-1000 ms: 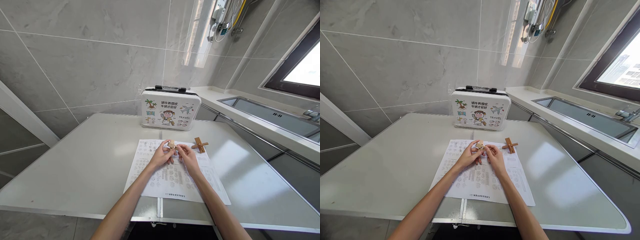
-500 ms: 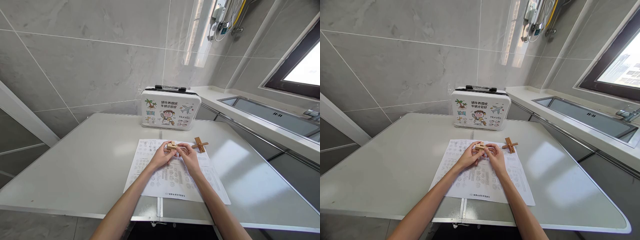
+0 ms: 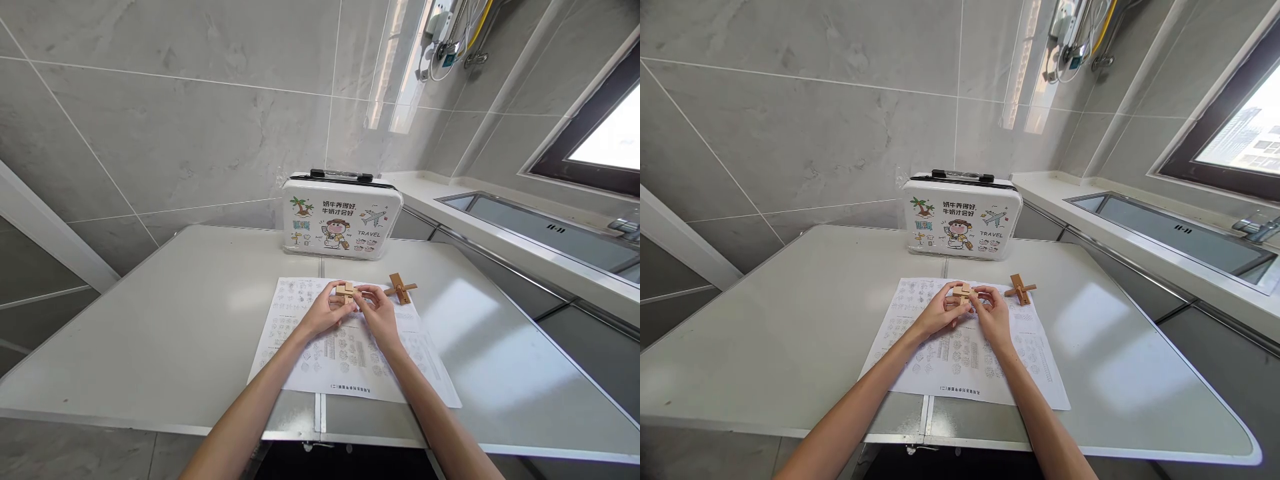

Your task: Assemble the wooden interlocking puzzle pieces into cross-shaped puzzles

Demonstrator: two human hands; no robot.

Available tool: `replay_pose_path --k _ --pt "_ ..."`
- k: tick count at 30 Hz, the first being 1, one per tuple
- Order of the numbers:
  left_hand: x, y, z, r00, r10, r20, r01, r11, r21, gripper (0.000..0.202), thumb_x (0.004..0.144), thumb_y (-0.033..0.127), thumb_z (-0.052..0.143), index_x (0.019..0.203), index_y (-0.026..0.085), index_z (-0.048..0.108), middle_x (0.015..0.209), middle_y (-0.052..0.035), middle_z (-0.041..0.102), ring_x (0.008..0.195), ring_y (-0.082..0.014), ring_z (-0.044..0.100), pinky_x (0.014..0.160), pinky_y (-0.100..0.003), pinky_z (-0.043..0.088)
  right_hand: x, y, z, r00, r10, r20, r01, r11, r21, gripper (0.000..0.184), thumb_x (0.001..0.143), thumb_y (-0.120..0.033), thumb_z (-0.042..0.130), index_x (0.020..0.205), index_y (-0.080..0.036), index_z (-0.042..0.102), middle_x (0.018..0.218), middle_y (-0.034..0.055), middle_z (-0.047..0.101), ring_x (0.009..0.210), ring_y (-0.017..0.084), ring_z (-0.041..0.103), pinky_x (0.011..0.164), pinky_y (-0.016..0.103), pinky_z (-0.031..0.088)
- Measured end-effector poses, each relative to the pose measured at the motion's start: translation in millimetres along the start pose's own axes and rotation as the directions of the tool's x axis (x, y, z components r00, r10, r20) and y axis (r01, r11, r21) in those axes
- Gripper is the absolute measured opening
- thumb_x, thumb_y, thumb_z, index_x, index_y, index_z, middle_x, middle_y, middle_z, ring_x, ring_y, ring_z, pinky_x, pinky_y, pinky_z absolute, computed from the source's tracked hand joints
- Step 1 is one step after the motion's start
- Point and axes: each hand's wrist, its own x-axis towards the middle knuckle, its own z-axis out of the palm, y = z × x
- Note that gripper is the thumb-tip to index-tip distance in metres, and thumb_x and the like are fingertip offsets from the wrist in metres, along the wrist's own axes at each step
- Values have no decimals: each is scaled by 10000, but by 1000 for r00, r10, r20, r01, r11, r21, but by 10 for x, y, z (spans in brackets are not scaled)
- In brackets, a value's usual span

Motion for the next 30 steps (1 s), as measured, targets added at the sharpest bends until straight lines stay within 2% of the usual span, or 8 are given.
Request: replay_pose_path --k 6,8,11,14,16,19,24,30 --pt "3 14 -13 998 -37 56 39 999 -26 701 838 499 823 1385 233 474 967 -78 754 548 -82 588 518 -216 458 -25 -30 6 999 -30 -23 29 997 -65 327 871 -514 767 1016 -235 676 1162 107 710 1058 278 677 745 372 579" --pt "0 17 -12 998 -47 47 48 998 -34 709 827 502 833 1373 223 477 956 -76 757 519 -73 571 507 -214 449 -18 -20 -1 1000 -18 -15 17 998 -58 352 866 -520 770 1040 -233 666 1186 112 704 1061 279 682 753 375 582" --pt "13 -11 -8 998 -55 -23 53 997 -57 710 817 504 842 1352 211 479 949 -81 764 509 -73 567 494 -211 446 4 24 -14 999 37 -27 -38 997 -68 422 857 -551 765 1095 -228 635 1219 120 692 1050 281 696 777 390 587" --pt "46 -58 -15 985 -63 -160 53 997 -62 698 824 500 841 1357 215 492 994 -97 768 505 -69 575 478 -201 438 13 79 -14 996 53 -65 -65 978 -199 449 876 -583 720 1124 -222 619 1237 132 686 1048 288 693 828 424 581" --pt "65 -74 -26 966 -75 -248 60 996 -64 702 820 488 848 1372 225 502 1047 -108 762 513 -68 589 468 -196 434 2 114 -1 998 2 -60 -21 943 -332 460 887 -587 698 1149 -217 622 1251 144 677 1068 302 674 864 454 568" --pt "76 -61 -37 944 -89 -317 66 994 -84 681 828 475 843 1371 235 511 1075 -106 755 505 -63 582 454 -194 430 -33 163 27 993 -106 50 117 873 -474 494 899 -567 684 1246 -222 619 1293 151 655 1183 333 616 965 508 528" --pt "66 -8 -29 935 -100 -340 64 991 -117 675 832 458 840 1362 223 493 995 -81 765 494 -67 570 472 -204 449 -87 222 55 948 -194 252 303 792 -530 493 896 -515 721 1318 -278 629 1358 118 637 1304 352 539 1114 562 419" --pt "62 -8 -23 941 -78 -330 46 994 -104 673 835 461 831 1368 216 502 969 -79 767 505 -70 554 506 -221 461 -106 199 69 940 -216 266 331 770 -546 367 887 -428 736 1221 -285 680 1244 111 671 1203 344 583 1060 540 452"
